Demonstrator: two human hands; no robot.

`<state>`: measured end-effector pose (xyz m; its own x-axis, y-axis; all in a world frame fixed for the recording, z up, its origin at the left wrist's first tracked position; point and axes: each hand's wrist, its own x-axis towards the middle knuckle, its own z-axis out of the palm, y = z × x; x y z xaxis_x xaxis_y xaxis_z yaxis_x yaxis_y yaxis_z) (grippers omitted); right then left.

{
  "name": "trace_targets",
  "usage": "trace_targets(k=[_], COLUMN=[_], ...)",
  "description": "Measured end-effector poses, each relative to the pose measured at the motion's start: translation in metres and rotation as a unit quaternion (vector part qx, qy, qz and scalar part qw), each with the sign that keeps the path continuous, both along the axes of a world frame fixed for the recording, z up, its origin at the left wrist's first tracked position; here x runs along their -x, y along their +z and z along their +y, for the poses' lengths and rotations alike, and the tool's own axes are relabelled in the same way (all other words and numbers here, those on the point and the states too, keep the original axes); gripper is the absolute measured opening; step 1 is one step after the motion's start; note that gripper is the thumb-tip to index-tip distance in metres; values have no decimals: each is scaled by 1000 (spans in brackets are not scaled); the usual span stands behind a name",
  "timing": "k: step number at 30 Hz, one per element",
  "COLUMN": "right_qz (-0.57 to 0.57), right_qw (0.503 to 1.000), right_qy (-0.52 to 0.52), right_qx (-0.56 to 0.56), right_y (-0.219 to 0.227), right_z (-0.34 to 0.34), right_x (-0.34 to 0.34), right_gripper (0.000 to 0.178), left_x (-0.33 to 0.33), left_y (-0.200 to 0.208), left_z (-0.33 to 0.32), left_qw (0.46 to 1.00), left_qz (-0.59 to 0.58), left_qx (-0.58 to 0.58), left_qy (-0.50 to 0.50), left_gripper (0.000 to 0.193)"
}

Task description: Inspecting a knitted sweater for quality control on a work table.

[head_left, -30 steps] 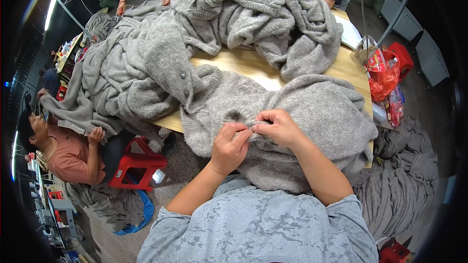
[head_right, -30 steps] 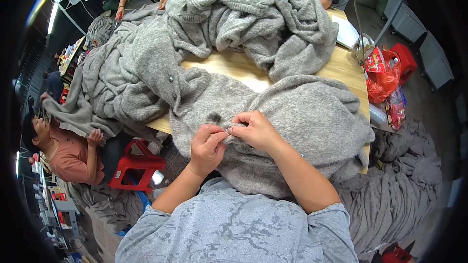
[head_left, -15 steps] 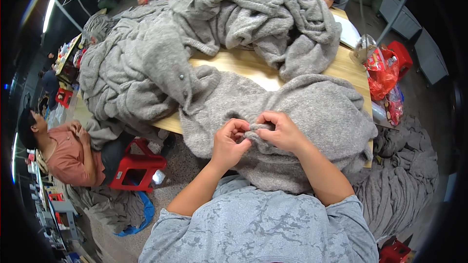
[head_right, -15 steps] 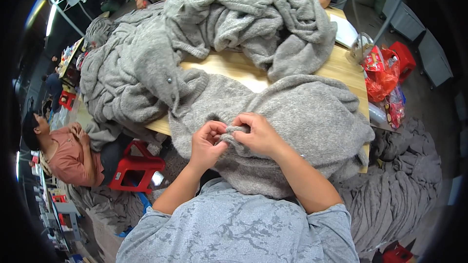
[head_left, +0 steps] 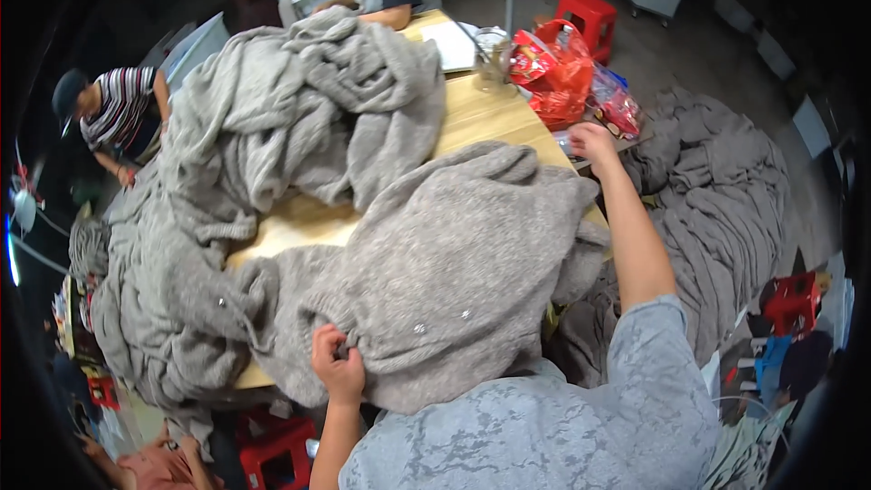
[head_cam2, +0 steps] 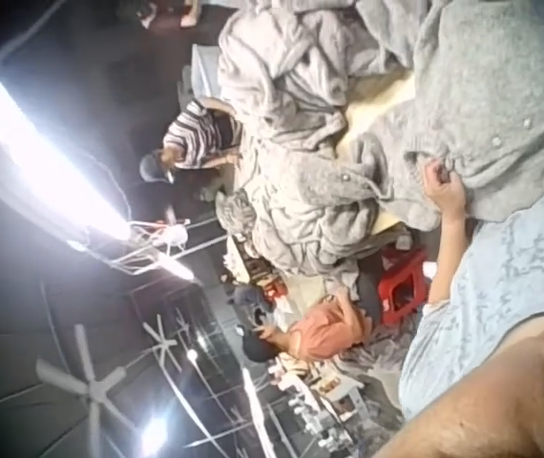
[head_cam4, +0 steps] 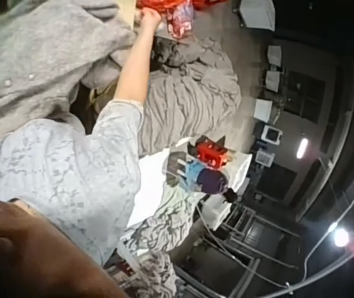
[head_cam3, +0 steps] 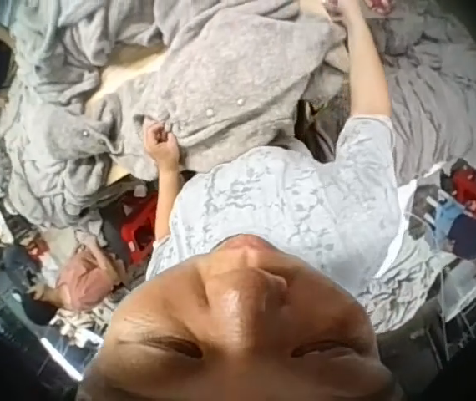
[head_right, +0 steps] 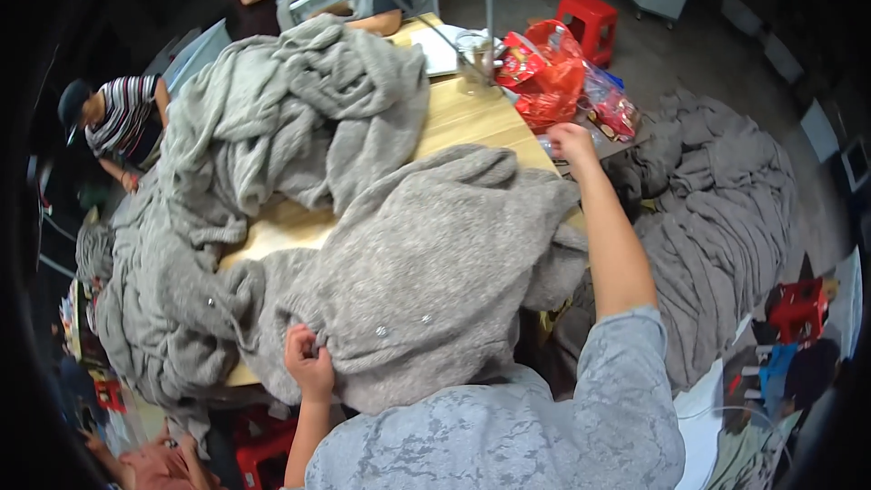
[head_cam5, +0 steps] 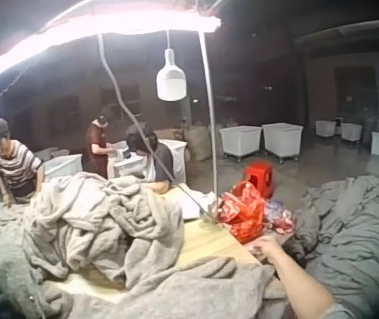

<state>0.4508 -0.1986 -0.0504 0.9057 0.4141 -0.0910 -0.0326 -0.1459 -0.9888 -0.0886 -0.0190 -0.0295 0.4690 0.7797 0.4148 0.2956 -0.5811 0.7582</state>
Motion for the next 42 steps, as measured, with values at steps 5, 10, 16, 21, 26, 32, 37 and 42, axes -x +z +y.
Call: trace_targets(k=[5,10,16,21,26,32,37,42], right_qz=[119,116,-45,-73,-220,-60,36,-101], right_qw=[981,966,952,952,927,912,991,993], right_qy=[-114,24,160,144,138,-51,-122,-33], right_qx=[102,230,258,260,271,403,-44,-59], right_y=[-102,-178,-279,-322,-311,-257,-180,-20], right_z=[-48,-7,-16,-36,-130,-85,-97,-42], right_x=[-78,-86,-146,-180,-277,-196,-152,-25], right_gripper=[11,27,48,35,40,35,10,40], left_x=[3,9,1,-8,-6,-4,-2,10], left_y=[-14,-16,-14,-13,-29,-8,6,16], left_z=[5,-2,-8,-10,11,-6,-14,-16], left_qw=[999,993,989,982,976,984,979,980], left_qz=[35,-6,13,-39,-93,-46,-121,-109], left_qx=[22,93,115,153,192,155,153,165], left_qy=[31,77,93,102,48,70,50,18], left_gripper=[22,25,17,23,25,21,19,21])
